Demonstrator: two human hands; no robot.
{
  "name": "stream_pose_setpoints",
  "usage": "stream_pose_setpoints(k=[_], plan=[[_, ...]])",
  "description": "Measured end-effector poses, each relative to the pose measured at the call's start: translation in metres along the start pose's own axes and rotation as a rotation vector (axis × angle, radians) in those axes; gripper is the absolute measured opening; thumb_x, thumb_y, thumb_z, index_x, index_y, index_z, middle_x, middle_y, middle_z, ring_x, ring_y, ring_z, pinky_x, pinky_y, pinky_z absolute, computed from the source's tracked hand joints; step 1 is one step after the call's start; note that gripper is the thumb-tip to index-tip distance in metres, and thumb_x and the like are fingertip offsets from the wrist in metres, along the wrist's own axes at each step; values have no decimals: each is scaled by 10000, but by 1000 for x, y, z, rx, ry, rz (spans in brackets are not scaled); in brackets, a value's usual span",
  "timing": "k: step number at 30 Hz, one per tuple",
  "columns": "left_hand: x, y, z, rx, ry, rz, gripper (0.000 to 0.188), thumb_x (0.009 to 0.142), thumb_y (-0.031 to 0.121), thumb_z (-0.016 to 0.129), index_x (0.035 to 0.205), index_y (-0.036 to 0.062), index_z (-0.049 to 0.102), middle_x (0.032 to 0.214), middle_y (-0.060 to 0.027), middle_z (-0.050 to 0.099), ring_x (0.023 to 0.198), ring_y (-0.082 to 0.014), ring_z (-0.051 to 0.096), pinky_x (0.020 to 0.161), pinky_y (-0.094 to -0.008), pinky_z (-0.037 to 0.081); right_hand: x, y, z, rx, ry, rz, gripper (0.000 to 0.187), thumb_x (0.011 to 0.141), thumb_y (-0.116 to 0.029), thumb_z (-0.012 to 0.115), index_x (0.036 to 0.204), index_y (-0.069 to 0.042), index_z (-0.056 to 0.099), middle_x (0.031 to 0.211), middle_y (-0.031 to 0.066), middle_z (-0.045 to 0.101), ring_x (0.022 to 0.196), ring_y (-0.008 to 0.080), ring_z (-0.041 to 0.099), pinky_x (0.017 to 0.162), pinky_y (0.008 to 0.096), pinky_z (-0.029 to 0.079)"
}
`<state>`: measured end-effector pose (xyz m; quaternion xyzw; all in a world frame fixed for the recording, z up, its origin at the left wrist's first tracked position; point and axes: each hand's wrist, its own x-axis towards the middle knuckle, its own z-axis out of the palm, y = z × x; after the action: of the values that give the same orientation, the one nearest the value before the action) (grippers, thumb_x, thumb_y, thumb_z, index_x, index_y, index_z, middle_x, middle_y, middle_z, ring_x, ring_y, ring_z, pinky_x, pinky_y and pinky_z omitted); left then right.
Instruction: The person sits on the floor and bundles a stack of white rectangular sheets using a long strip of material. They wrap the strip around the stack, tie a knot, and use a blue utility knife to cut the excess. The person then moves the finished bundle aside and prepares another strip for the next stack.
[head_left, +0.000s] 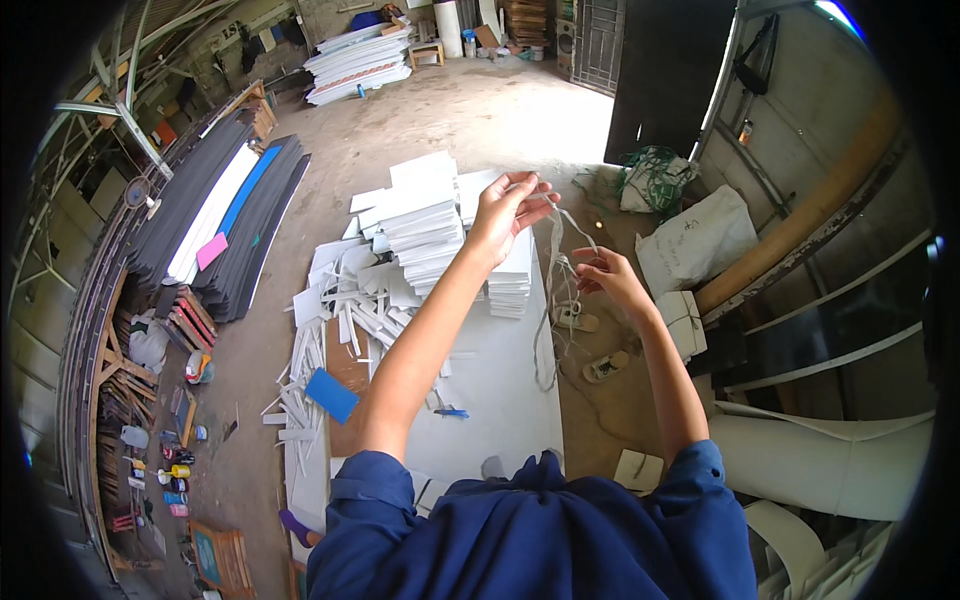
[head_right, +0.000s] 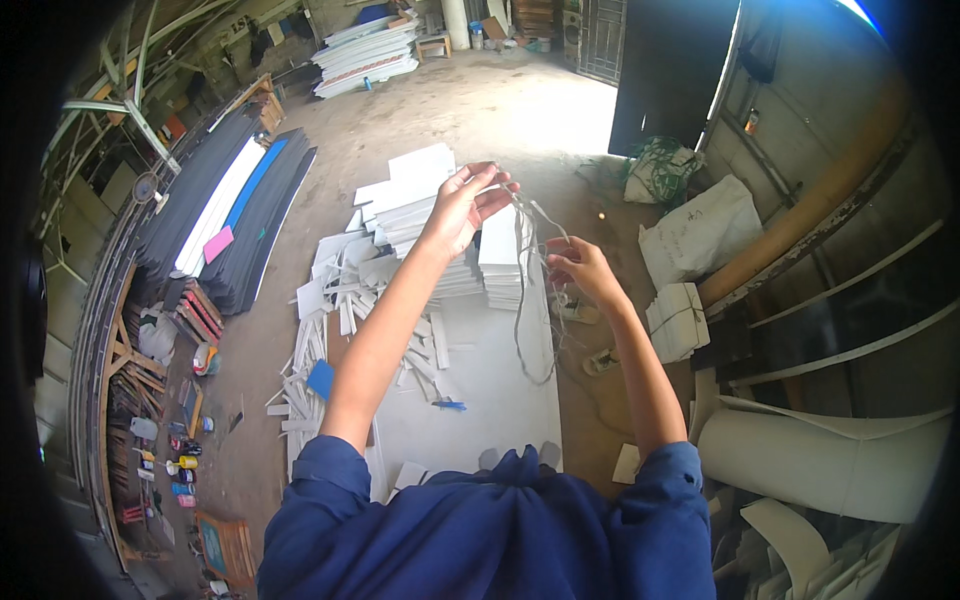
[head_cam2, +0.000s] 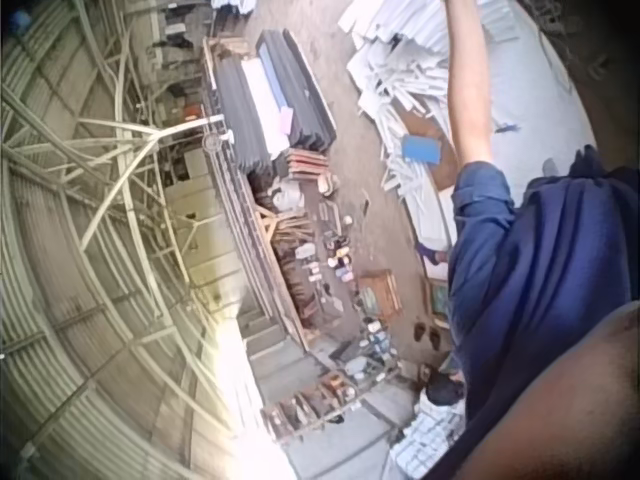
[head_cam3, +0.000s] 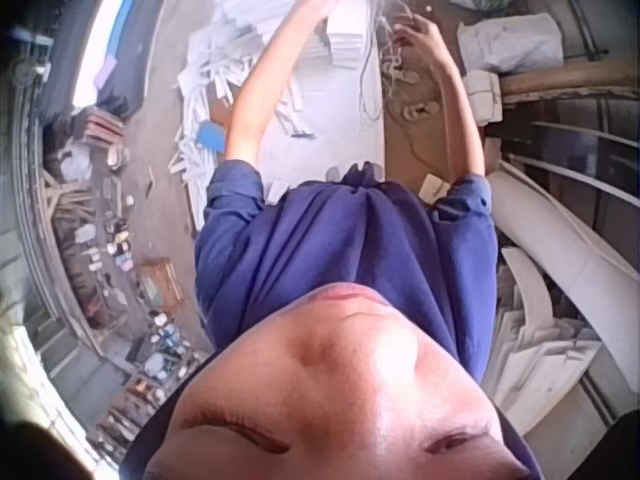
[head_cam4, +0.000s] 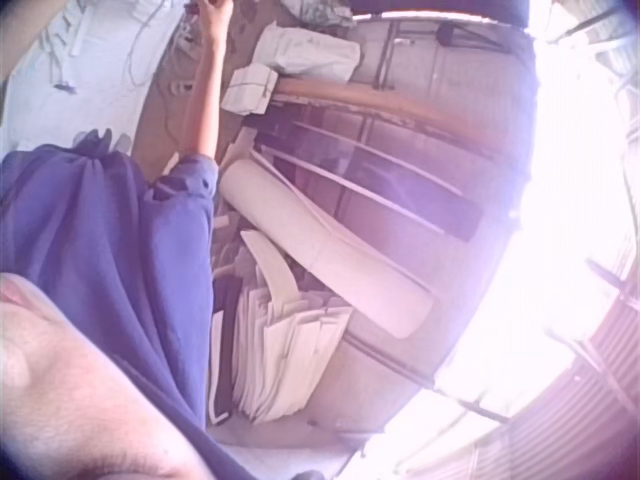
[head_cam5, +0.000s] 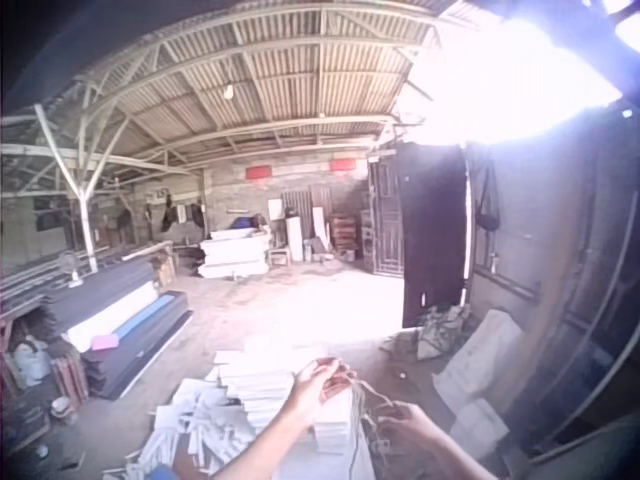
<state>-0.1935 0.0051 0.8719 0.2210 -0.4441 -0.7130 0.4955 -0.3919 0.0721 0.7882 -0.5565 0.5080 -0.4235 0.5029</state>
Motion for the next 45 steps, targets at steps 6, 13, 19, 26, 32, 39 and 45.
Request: stream_pose_setpoints(k=[6, 13, 19, 26, 32, 39, 45], plan=[[-17, 4, -76, 86, 243, 49, 186, 827, 184, 584, 951, 55, 535, 840, -44, 577, 747, -128, 601, 636, -247, 531, -6, -20, -15, 277, 122, -5, 205, 899, -178, 448, 926, -16, 570, 727, 37, 577, 616, 91, 537, 580, 199, 418], [-17, -43, -303, -474, 690, 17, 75, 810, 96, 593, 858, 43, 569, 751, -47, 585, 668, -131, 577, 600, -226, 516, -86, 53, -291, 829, 587, -199, 264, 847, 37, 421, 1104, 91, 392, 1009, 175, 532, 1000, 280, 525, 932, 323, 440], [-48, -25, -449, -495, 1087, 245, 117, 865, 73, 484, 841, -37, 516, 804, -100, 575, 745, -190, 588, 741, -291, 545, -113, -20, -261, 755, 852, -347, 288, 917, -76, 327, 1123, 109, 406, 1264, 215, 396, 1162, 391, 384, 1021, 441, 329], [-59, 93, -454, 12, 1005, 233, 690, 807, 319, 551, 1275, -87, 247, 1304, -198, 343, 1143, -301, 421, 892, -431, 420, -159, -106, -296, 473, 887, -536, 344, 938, -168, 283, 1198, 42, 362, 1309, 183, 342, 1173, 387, 376, 1001, 460, 333], [31, -112, -161, 920, 106, 223, 729, 825, 464, 476, 1305, -28, 235, 1340, -183, 273, 1239, -263, 261, 1029, -349, 209, -120, -180, -206, 232, 311, -653, 443, 871, -197, 459, 1230, 46, 367, 1326, 156, 330, 1179, 348, 387, 1007, 403, 323], [-10, -303, 72, 1371, -627, -35, 1116, 668, 646, 554, 1361, 40, -77, 1392, -244, 137, 1298, -371, 129, 985, -617, 36, -136, -241, -163, 283, 330, -740, 368, 873, -85, 388, 1193, 96, 371, 1289, 197, 353, 1144, 400, 404, 993, 416, 337], [-6, -357, 146, 1196, -531, 154, 1012, 713, 590, 551, 1369, 38, 14, 1326, -229, 277, 1241, -361, 254, 981, -585, 159, -229, -247, -177, 229, 628, -783, 362, 881, -72, 354, 1186, 123, 353, 1290, 222, 328, 1142, 425, 389, 1027, 437, 298]])
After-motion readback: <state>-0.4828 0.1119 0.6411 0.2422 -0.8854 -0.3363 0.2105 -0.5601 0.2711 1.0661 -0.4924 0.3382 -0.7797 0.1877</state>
